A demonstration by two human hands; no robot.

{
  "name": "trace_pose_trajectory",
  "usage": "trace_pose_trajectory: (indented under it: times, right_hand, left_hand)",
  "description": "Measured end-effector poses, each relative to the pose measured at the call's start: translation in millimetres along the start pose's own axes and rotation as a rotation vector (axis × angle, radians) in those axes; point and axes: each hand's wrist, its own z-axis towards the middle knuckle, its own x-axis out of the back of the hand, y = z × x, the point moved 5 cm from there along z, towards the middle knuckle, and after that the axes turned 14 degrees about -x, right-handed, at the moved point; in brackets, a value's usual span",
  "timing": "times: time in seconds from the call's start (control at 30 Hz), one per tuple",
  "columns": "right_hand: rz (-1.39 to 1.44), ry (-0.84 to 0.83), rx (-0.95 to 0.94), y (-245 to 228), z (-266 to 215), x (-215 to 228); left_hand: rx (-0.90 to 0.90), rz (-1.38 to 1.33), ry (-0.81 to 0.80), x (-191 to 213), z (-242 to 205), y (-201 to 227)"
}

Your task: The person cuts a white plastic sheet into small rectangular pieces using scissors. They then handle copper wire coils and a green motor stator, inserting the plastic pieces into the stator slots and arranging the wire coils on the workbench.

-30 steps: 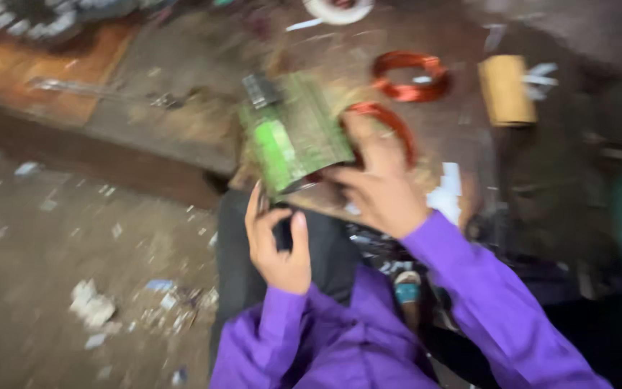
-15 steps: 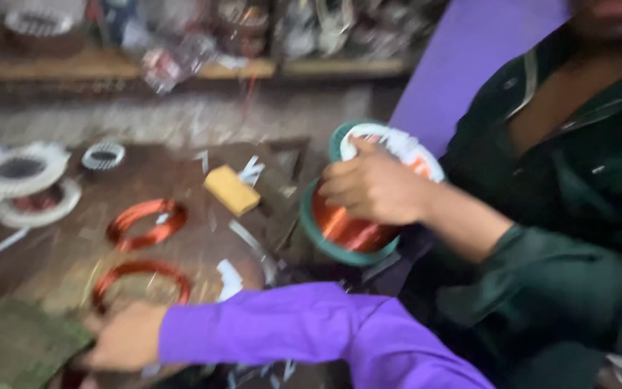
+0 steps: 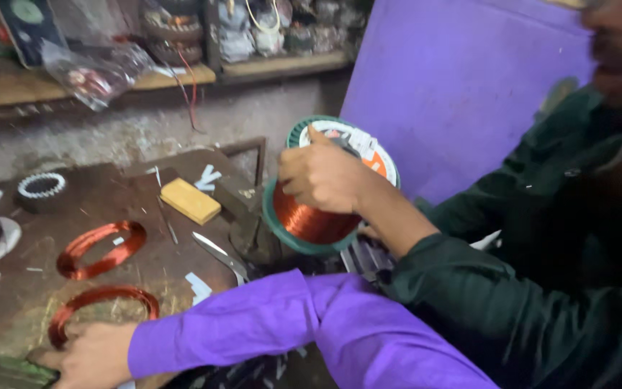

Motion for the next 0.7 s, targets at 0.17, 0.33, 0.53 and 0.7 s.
trace_pose_trajectory:
  times: [0.17, 0.33, 0.53, 0.7]
  right_hand:
    - [-0.059, 0.163, 0.055, 1.6, -9.3, 9.4]
    - [-0.565, 0.208, 0.014, -11.7, -1.0, 28.8]
    - [-0.909, 0.213, 0.148, 3.0, 41.9, -88.5]
    - [-1.896, 0.240, 0.924, 198.3, 235.1, -144.7]
  left_hand:
    - [0.074, -0.083, -0.020, -10.1, -44.9, -38.0]
    - [0.155, -0.145, 0.136, 40.3, -73.1, -8.6]
    - [-0.097, 0.419, 0.218, 86.5, -63.8, 67.0]
    - [-0.038, 0.322, 0.238, 90.9, -61.6, 65.7]
